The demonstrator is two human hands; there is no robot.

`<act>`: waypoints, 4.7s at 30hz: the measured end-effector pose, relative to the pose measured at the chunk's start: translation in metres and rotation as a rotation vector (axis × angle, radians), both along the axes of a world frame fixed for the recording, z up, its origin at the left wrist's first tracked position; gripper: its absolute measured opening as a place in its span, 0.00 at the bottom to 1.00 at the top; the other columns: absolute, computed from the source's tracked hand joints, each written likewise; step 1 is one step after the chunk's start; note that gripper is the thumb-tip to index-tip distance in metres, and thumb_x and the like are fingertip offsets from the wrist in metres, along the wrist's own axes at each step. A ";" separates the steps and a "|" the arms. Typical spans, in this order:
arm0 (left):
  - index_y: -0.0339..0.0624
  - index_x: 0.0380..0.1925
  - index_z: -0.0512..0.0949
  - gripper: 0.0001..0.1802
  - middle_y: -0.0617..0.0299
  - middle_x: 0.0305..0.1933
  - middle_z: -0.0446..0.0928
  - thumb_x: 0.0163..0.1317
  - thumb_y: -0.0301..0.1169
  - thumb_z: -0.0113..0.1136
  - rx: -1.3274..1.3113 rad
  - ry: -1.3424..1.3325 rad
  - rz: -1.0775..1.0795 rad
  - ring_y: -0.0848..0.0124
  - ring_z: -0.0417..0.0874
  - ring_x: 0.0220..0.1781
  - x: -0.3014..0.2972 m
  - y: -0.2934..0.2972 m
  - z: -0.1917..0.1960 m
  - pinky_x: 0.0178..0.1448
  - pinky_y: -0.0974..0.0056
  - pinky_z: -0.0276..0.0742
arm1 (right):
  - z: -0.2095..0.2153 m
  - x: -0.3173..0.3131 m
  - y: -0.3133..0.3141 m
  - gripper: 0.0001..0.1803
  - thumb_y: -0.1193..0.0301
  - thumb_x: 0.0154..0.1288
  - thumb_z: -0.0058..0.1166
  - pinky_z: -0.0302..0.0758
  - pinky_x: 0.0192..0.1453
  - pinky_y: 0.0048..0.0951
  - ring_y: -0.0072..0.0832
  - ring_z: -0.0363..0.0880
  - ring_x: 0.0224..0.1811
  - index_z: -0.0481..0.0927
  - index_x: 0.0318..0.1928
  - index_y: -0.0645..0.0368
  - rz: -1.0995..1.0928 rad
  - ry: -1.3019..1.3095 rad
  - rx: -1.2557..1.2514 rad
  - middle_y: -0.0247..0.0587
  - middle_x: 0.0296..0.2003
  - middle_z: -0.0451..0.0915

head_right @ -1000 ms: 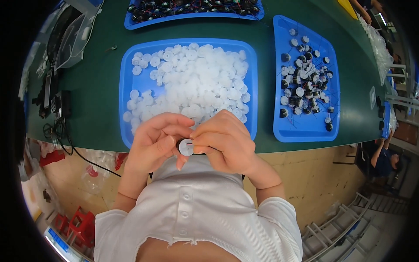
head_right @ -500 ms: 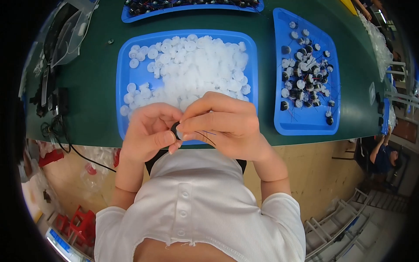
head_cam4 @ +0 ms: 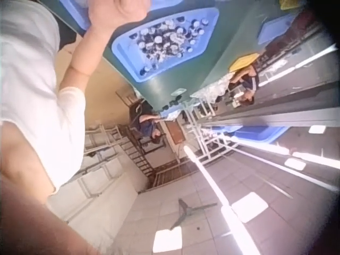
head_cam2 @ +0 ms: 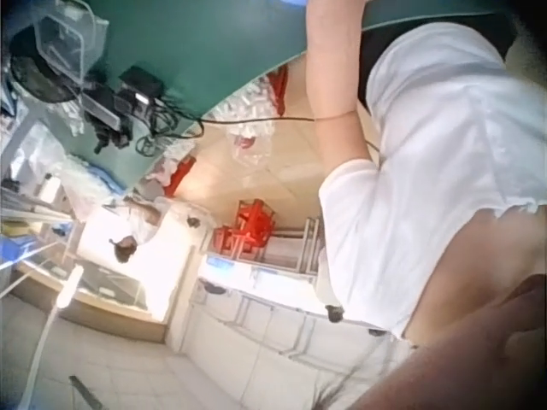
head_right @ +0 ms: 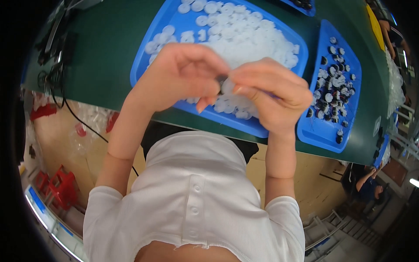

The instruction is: The person assembles small plastic caps and metal components by hand at a manufacturing workbench, taking parts from blue trays and joining them with electrical wires.

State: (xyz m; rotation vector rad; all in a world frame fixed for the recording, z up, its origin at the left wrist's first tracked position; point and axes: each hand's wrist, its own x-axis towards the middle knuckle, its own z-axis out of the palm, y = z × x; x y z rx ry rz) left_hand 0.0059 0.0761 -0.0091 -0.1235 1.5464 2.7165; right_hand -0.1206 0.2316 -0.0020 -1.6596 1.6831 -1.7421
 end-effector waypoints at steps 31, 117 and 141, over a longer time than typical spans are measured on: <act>0.37 0.45 0.74 0.15 0.46 0.49 0.73 0.61 0.34 0.51 -1.308 0.050 0.576 0.51 0.72 0.54 0.058 0.069 -0.179 0.57 0.54 0.66 | 0.051 0.063 0.078 0.07 0.88 0.47 0.59 0.74 0.27 0.19 0.26 0.77 0.24 0.81 0.31 0.70 -0.338 -0.016 -0.078 0.50 0.30 0.81; 0.30 0.46 0.71 0.19 0.47 0.39 0.77 0.59 0.31 0.61 -0.042 0.262 0.271 0.65 0.80 0.36 -0.013 -0.003 0.021 0.40 0.63 0.78 | 0.035 0.015 -0.023 0.14 0.82 0.41 0.64 0.59 0.31 0.24 0.24 0.67 0.25 0.79 0.32 0.57 -0.444 0.353 -0.077 0.33 0.28 0.75; 0.27 0.46 0.73 0.15 0.48 0.44 0.77 0.59 0.19 0.56 0.097 0.283 0.204 0.67 0.81 0.40 -0.009 -0.004 0.016 0.41 0.65 0.82 | 0.048 0.011 -0.018 0.16 0.77 0.33 0.65 0.60 0.33 0.25 0.21 0.73 0.25 0.83 0.31 0.57 -0.412 0.670 -0.076 0.30 0.31 0.79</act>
